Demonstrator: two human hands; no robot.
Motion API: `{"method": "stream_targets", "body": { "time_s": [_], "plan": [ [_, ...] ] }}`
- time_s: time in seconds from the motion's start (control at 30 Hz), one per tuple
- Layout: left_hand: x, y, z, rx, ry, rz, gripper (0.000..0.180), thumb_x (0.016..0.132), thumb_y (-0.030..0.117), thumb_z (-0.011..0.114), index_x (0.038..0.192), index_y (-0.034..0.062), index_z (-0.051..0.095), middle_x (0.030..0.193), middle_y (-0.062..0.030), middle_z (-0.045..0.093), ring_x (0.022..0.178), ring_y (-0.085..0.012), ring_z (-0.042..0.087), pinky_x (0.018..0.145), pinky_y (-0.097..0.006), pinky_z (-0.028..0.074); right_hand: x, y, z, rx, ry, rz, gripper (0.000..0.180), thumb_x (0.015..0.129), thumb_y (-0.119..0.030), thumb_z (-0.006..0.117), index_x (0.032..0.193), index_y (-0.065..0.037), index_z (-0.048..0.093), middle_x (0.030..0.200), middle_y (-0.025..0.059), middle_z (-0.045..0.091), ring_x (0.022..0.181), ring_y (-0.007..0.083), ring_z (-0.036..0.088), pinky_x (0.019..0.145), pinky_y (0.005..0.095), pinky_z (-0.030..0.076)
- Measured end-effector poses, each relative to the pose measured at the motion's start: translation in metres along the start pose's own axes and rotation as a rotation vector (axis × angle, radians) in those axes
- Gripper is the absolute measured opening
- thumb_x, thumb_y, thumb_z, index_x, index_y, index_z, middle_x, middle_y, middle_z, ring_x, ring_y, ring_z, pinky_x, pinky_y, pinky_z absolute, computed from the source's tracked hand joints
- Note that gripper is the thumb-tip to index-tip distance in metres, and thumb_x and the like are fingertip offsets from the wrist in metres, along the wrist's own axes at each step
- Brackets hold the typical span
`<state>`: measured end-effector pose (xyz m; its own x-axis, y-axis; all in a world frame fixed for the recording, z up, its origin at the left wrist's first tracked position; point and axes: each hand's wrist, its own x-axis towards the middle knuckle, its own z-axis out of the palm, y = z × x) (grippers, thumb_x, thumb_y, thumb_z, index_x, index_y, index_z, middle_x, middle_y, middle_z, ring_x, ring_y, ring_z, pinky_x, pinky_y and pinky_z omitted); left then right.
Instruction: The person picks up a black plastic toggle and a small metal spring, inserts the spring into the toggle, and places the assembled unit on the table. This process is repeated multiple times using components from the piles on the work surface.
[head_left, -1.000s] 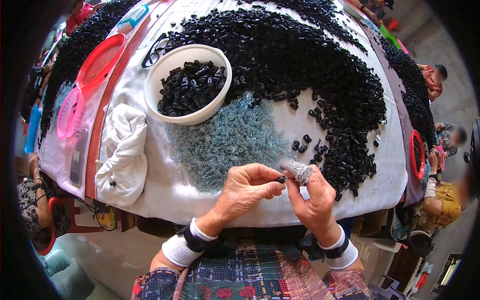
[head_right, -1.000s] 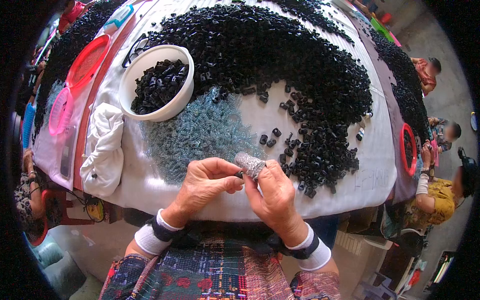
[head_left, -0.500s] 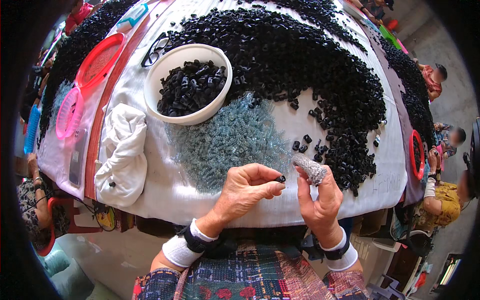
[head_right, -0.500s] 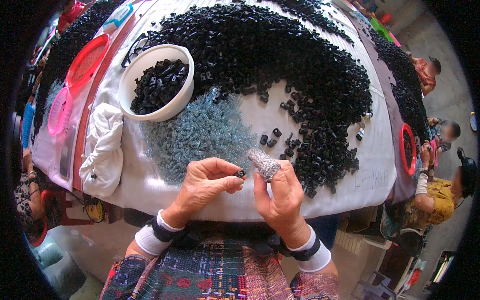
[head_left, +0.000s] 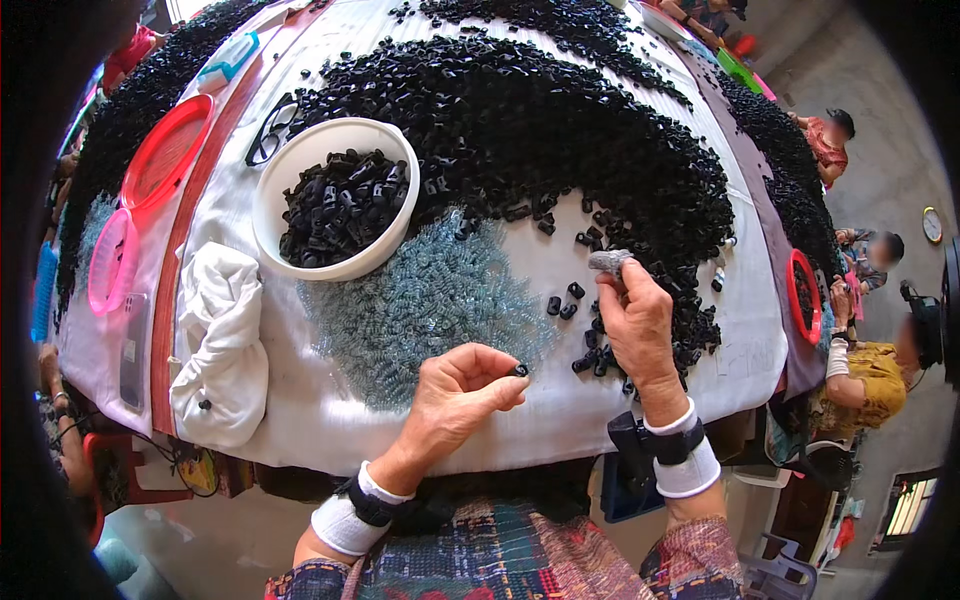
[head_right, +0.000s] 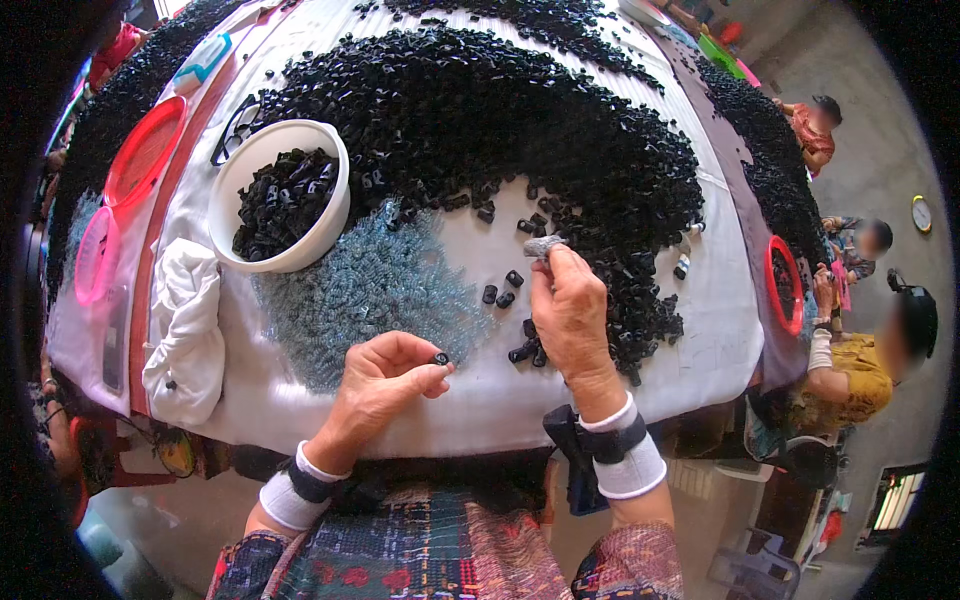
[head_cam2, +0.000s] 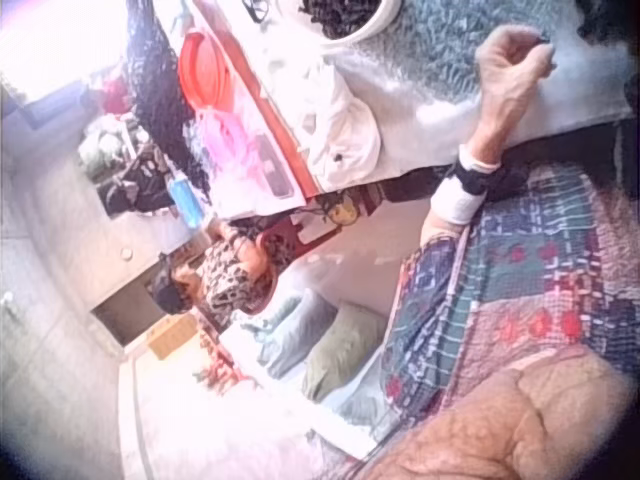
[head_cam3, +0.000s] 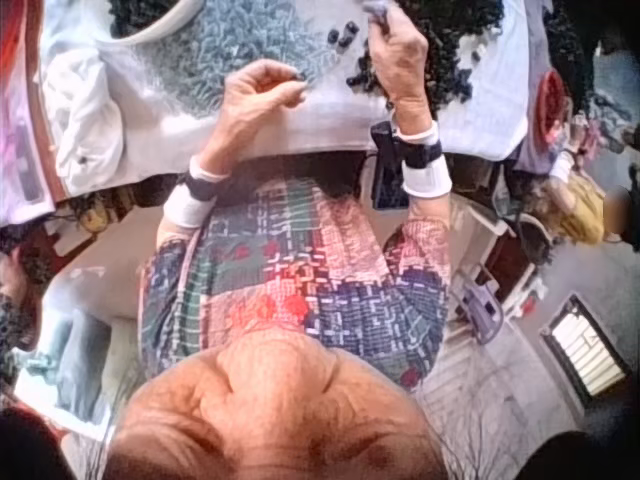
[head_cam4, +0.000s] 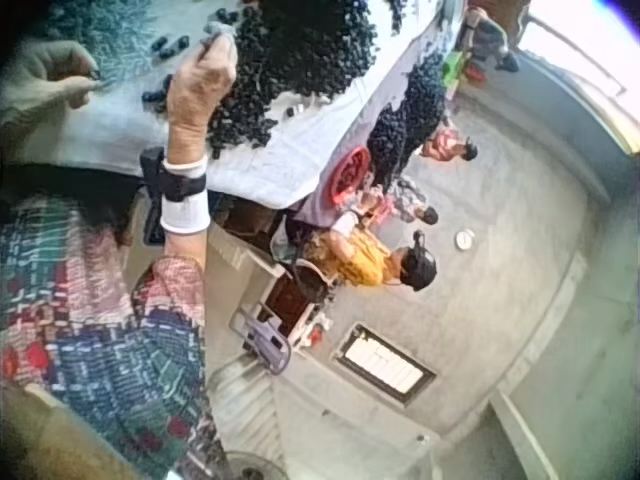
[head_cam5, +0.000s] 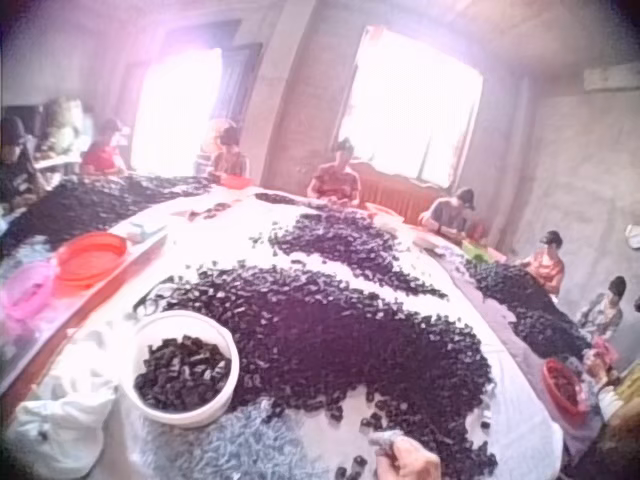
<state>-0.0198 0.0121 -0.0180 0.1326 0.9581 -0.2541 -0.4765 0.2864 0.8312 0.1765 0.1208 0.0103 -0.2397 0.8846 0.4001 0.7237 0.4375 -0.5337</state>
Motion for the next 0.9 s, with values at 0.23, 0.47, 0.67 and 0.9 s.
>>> {"method": "stream_targets", "body": {
  "time_s": [0.23, 0.47, 0.67, 0.9],
  "plan": [
    [0.0, 0.004, 0.0, -0.015, 0.01, -0.02, 0.015, 0.082, 0.005, 0.07, 0.094, 0.0002, 0.062, 0.085, -0.0079, 0.068, 0.074, -0.0122, 0.065, 0.067, -0.024, 0.054, 0.013, 0.004, -0.009, -0.025, 0.004, -0.055, 0.012, 0.081, 0.003, 0.056, 0.093, 0.002, 0.06, 0.086, 0.0185, 0.063, 0.079, 0.0319, 0.064, 0.069, 0.0366, 0.05],
    [-0.001, 0.001, -0.004, 0.011, -0.008, -0.013, 0.019, 0.083, 0.006, 0.07, 0.097, -0.0014, 0.06, 0.085, -0.0064, 0.066, 0.075, -0.0114, 0.065, 0.068, -0.023, 0.054, 0.047, 0.028, -0.006, 0.015, -0.115, 0.004, 0.026, 0.086, 0.002, 0.047, 0.111, 0.0, 0.057, 0.099, 0.0159, 0.068, 0.095, 0.0246, 0.066, 0.081, 0.0325, 0.051],
    [0.0, 0.001, -0.001, 0.014, -0.012, -0.011, 0.018, 0.083, 0.006, 0.07, 0.097, -0.0011, 0.061, 0.086, -0.0065, 0.066, 0.075, -0.0115, 0.065, 0.068, -0.023, 0.054, 0.058, 0.038, 0.016, -0.217, -0.21, -0.144, 0.022, 0.083, 0.0, 0.051, 0.105, -0.001, 0.056, 0.093, 0.019, 0.064, 0.089, 0.0361, 0.062, 0.078, 0.0378, 0.05],
    [-0.002, 0.004, -0.001, 0.006, 0.022, -0.024, 0.014, 0.083, 0.005, 0.069, 0.095, 0.0011, 0.063, 0.086, -0.0077, 0.068, 0.074, -0.0111, 0.064, 0.068, -0.023, 0.052, 0.035, 0.018, -0.016, -0.087, -0.152, -0.15, 0.018, 0.08, 0.001, 0.053, 0.097, 0.0, 0.057, 0.089, 0.0199, 0.061, 0.085, 0.0365, 0.059, 0.075, 0.0412, 0.048]
  ]
}}
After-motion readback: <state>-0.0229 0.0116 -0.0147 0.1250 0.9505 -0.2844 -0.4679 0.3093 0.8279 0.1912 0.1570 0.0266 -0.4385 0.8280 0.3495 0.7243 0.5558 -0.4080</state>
